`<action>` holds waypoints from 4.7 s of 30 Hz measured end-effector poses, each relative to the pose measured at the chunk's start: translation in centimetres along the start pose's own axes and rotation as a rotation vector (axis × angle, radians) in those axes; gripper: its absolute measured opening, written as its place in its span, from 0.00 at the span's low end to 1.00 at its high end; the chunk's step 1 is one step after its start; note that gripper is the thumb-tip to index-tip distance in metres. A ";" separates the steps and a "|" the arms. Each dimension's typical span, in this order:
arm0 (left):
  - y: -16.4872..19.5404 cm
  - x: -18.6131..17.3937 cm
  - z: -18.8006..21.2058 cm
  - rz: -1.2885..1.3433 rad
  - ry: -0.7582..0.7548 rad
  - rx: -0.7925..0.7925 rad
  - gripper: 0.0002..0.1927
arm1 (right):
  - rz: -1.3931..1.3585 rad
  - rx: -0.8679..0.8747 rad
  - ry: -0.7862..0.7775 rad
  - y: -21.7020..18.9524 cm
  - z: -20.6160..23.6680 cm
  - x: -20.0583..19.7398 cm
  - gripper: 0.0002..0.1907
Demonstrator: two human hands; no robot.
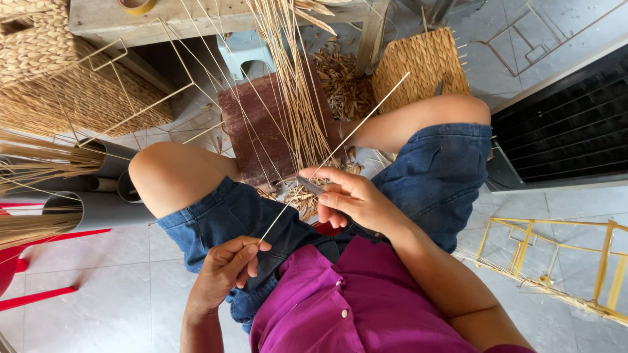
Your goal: The person sits on the floor and uses a small knife to shave and thin long bamboo strips, drawing the blade along each strip and rotating it to work different sides. Finished strips are set with a growing bundle of similar strips beside them.
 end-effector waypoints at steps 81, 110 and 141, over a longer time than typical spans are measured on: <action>-1.2 -0.4 -0.1 -0.017 -0.045 -0.048 0.13 | -0.173 -0.233 0.736 -1.2 5.2 -15.5 0.24; -0.6 -0.4 -0.1 0.035 0.005 -0.026 0.13 | -0.216 -0.240 0.939 -0.3 8.6 -20.7 0.22; 0.2 0.3 0.1 0.023 -0.074 -0.030 0.13 | -0.012 -0.030 0.305 2.4 -0.4 -5.8 0.18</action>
Point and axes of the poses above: each hand's wrist, its own z-axis away from the middle knuckle, its own x-axis out of the palm, y = z × x, the point moved 9 cm from there along -z, towards the middle knuckle, and after that the axes turned 13 degrees about z, right-handed, at the moved point
